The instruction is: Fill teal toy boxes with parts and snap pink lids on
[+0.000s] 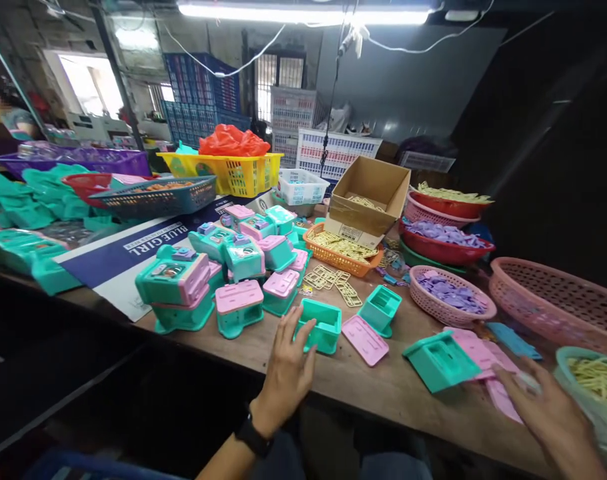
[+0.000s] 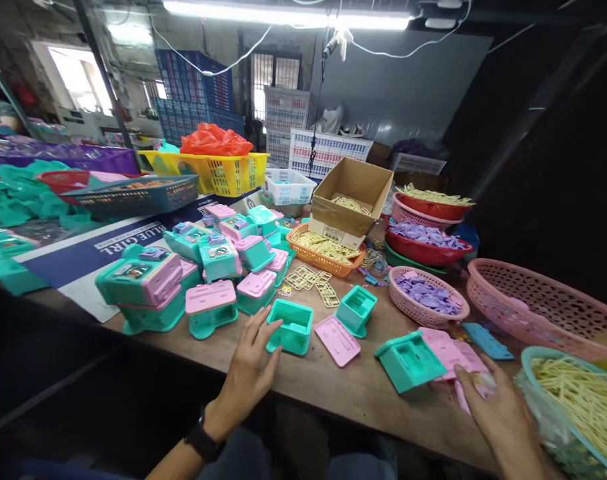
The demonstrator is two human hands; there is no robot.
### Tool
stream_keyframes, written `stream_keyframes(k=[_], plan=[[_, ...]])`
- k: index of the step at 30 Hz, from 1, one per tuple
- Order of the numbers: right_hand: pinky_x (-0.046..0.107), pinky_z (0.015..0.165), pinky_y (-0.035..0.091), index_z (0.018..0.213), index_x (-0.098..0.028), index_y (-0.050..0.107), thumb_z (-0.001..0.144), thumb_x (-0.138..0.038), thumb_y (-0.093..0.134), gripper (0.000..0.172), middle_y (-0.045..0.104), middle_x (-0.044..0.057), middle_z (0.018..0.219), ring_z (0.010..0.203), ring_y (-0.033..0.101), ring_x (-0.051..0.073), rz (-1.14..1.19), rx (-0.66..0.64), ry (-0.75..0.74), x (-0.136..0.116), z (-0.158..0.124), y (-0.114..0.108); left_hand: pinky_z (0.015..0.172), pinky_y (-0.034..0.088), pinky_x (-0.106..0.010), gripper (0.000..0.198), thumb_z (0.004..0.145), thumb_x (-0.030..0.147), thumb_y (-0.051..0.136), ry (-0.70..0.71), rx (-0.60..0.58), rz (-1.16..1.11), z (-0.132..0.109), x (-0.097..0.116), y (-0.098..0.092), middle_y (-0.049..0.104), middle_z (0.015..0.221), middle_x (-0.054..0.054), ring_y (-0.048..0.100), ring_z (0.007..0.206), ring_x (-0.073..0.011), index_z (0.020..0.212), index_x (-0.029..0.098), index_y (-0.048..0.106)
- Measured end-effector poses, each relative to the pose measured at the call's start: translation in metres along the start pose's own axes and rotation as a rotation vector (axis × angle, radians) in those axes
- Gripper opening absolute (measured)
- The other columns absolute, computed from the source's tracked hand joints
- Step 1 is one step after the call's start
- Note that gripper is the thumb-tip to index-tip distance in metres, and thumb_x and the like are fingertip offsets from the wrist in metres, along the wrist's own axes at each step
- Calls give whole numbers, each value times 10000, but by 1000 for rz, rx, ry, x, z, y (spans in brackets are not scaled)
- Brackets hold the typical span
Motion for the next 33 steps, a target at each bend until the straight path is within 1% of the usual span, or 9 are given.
stream_keyframes(k=[3,6,10,13,18,22,27,30,33], plan=[[575,887,554,1010,-257,715,637,-715,508,626,707,162,1149,969,679,416,44,2,-70,-57,-21,-1,1184,411,-629,450,959,133,570,-29,-51,10,7,-19,11,399,1586,-190,362,1505,-342,1404,183,519],[500,897,564,987,-254,728,713,-703,497,574,727,121,1146,1068,673,369,124,-169,-266,-124,-28,24,1160,431,-645,357,957,150,583,-31,-84,7,6,-27,23,446,1543,-195,402,1474,-357,1314,169,592],[462,1028,503,1164,-166,717,908,-524,408,538,692,144,1267,1191,638,316,-86,-479,-569,-196,-19,91,1062,544,-584,293,984,163,540,-79,-27,6,-3,-24,28,514,1465,-162,529,1356,-326,1263,210,616],[469,1065,457,1263,-123,678,963,-336,452,432,657,169,1325,1239,605,319,-211,-577,-654,-237,-3,150,957,613,-514,325,985,174,532,-94,5,14,-10,-18,29,563,1395,-142,604,1244,-303,1297,238,597],[468,1053,440,1084,-129,701,940,-256,666,195,693,136,1192,1163,618,290,-296,-755,-768,-291,6,242,1002,585,-499,446,974,273,603,-118,57,-2,-9,-13,23,508,1471,-154,571,1282,-317,1413,248,529],[491,1048,426,923,-149,666,895,-340,771,219,678,75,1079,1096,608,267,-338,-847,-786,-303,0,282,1009,575,-409,364,989,208,578,-144,92,-98,12,-15,10,571,1382,-126,595,1246,-251,1350,247,559],[400,899,462,800,-169,599,878,-232,709,149,641,41,884,937,605,238,-240,-846,-698,-301,12,285,932,587,-365,246,984,156,549,-213,81,-243,43,-26,12,687,1134,-73,655,1082,-206,1206,227,628],[325,769,448,724,-192,568,871,-224,605,154,605,27,732,809,593,218,-46,-922,-692,-302,16,261,1025,561,-445,313,971,186,551,-263,64,-283,56,-36,26,697,1219,-99,647,1175,-241,1273,207,631],[287,685,446,782,-193,590,886,-378,566,213,612,25,753,754,571,194,181,-1053,-723,-303,6,221,1130,490,-507,431,945,308,617,-428,64,-390,70,-50,41,662,1353,-140,609,1288,-286,1357,180,617]])
Point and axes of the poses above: each hand's wrist, its own z-axis towards the middle knuckle, its own y-axis out of the palm, x = y × z, the point moved 5 cm from there along z, towards the middle knuckle
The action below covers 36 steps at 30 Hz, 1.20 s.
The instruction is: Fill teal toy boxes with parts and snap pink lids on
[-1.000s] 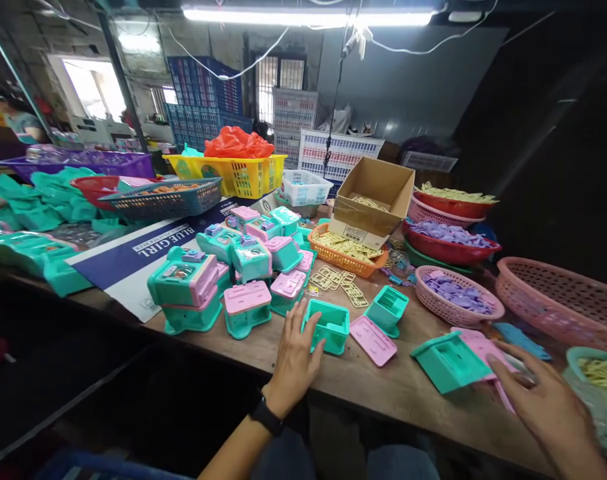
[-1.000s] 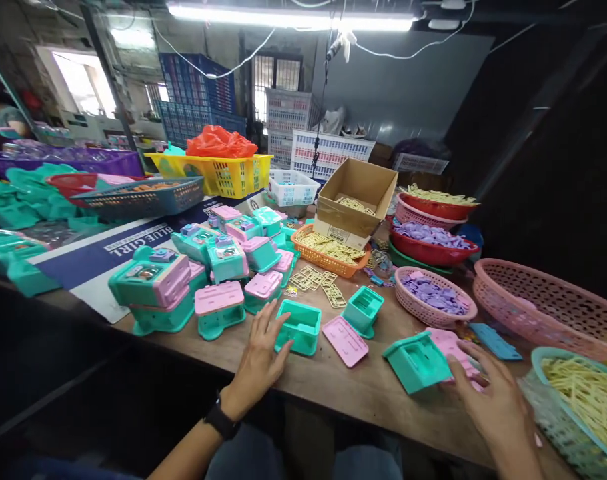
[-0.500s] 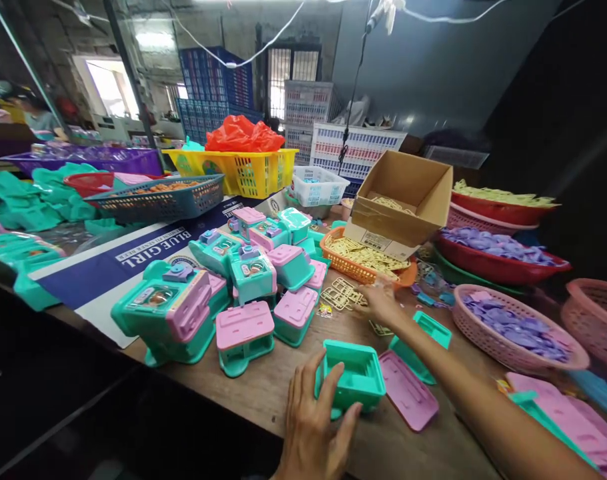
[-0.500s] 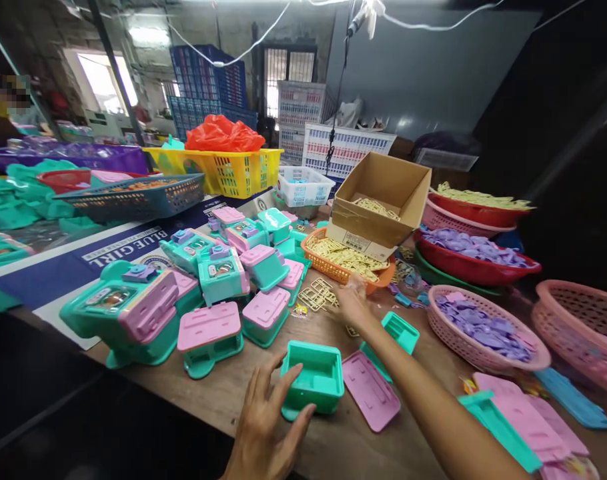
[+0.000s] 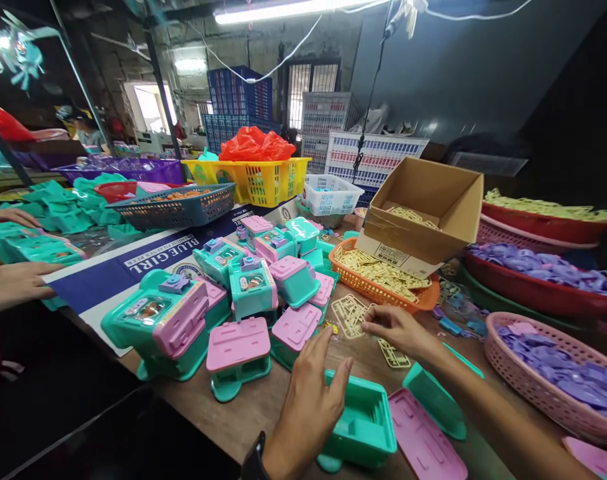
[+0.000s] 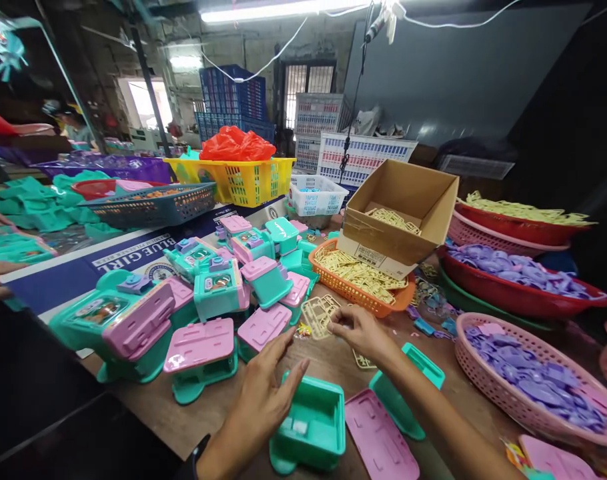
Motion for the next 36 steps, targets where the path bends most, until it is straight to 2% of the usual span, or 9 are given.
stream_keyframes(k=[4,6,8,14,20,25,29,33,36], plan=[[254,593,375,811,-189,599,870,-629,662,448,545,-6,742,681,480,149,361,-165,-112,-27,-33,-8,830,603,-351,428,884,424,644,-281,-15,-313,25,-5,9,772,1004,-123,731,912,-235,1193,131,693],[256,621,393,835,-181,641,834,-654,719,479,570,3,771,711,502,153,448,-315,-153,-30,-27,-13,660,559,-271,363,810,445,697,-366,9,-400,34,-2,7,750,803,-89,695,724,-197,978,125,730],[278,688,456,893,-188,692,855,-640,688,453,643,30,839,782,579,185,319,-362,-140,-20,-1,-23,615,521,-233,337,751,458,751,-396,46,-440,37,0,2,726,748,-76,668,685,-178,826,131,724],[409,908,492,891,-139,688,1002,-331,568,252,691,124,997,1004,634,268,-211,207,242,46,124,-71,625,499,-198,311,811,459,759,-395,46,-448,33,-16,-3,713,769,-57,654,705,-156,831,150,724],[435,941,517,865,-159,665,981,-451,686,315,683,53,945,964,649,221,-275,371,427,80,166,-62,628,467,-180,297,833,441,757,-417,60,-477,34,-21,4,686,760,-36,617,699,-130,851,148,718],[325,724,505,756,-165,632,952,-490,666,382,641,27,765,742,615,181,-121,552,380,79,146,-87,604,434,-165,342,775,455,823,-438,145,-613,40,-15,10,648,714,-7,568,652,-94,804,139,695],[313,619,433,727,-165,661,848,-647,582,503,609,48,652,681,590,220,85,626,216,60,97,-99,599,498,-204,481,646,510,920,-529,92,-870,51,-12,22,669,724,-14,604,628,-110,829,135,681],[306,630,470,852,-168,700,765,-798,547,654,684,82,804,739,615,230,281,590,59,23,26,-68,718,594,-284,550,529,406,992,-631,144,-1143,57,2,37,739,914,-72,699,805,-183,902,134,695],[304,676,517,826,-183,689,801,-727,646,546,683,74,813,771,638,229,510,493,-28,-7,-21,-26,809,617,-314,530,505,314,998,-678,184,-1234,53,12,45,754,1053,-105,723,956,-226,908,138,703]])
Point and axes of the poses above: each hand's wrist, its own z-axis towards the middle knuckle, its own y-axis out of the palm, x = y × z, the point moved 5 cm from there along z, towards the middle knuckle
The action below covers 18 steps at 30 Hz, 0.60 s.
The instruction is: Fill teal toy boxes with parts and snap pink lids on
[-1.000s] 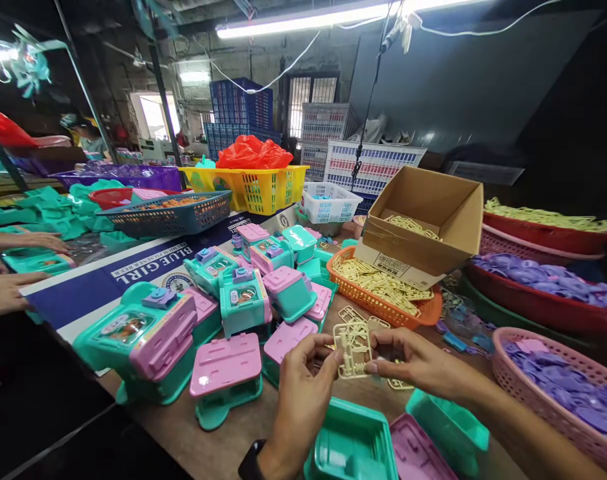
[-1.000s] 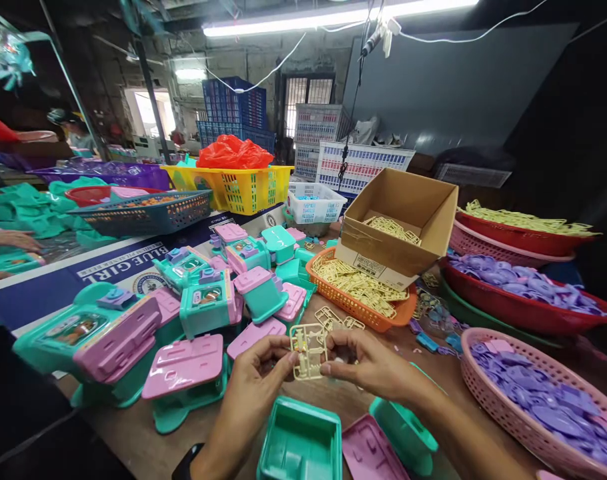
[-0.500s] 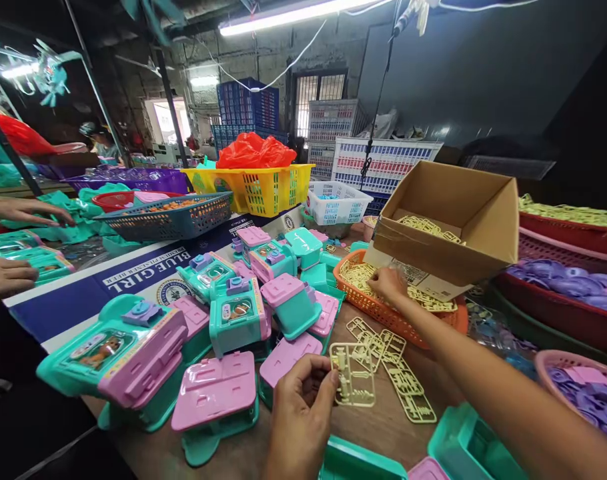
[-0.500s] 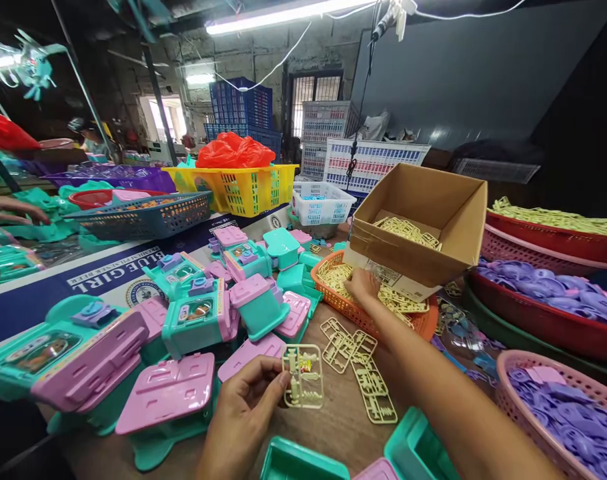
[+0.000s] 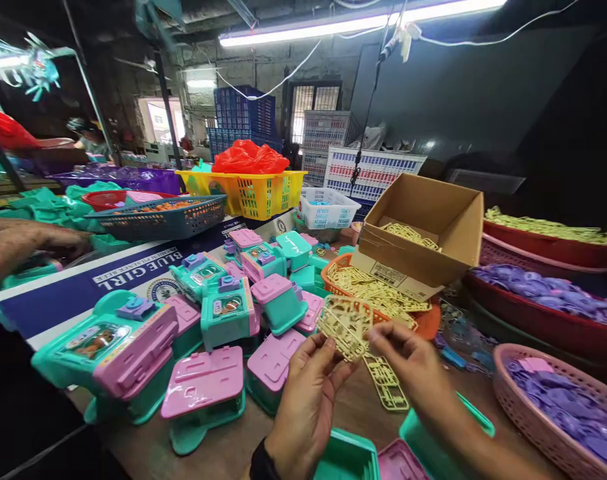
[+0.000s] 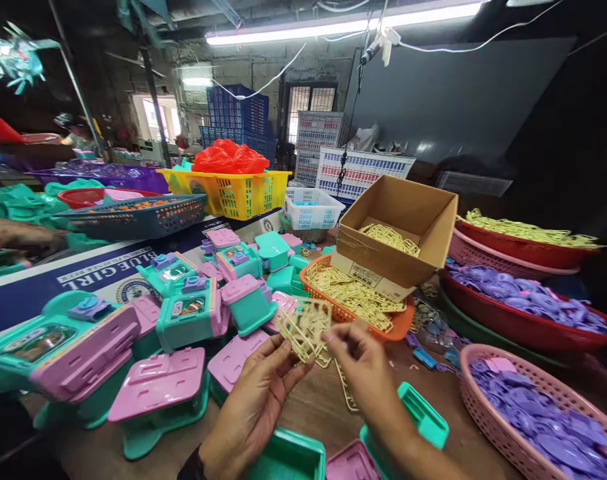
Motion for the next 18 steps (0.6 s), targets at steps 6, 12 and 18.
stream_keyframes(k=[6,12,18], plan=[[277,733,515,940,-211,734,930,-468,646,272,720,43,913,822,648,192,-196,-398,-227,-8,-22,11,770,625,-289,526,549,344,985,137,63,126,-11,6,-17,774,992,-95,750,893,-226,932,135,691],[319,767,481,1010,-160,751,976,-190,458,296,726,121,988,928,672,264,-962,-198,-106,51,88,-50,699,614,-266,574,596,362,972,258,131,255,-14,17,-40,780,942,-89,758,799,-213,991,165,605],[281,675,394,1055,-211,737,905,-70,446,357,656,103,1131,832,632,213,-1202,-243,-138,94,142,-47,773,629,-321,590,607,388,964,235,103,288,-15,12,-37,779,942,-115,761,835,-242,1046,155,646]])
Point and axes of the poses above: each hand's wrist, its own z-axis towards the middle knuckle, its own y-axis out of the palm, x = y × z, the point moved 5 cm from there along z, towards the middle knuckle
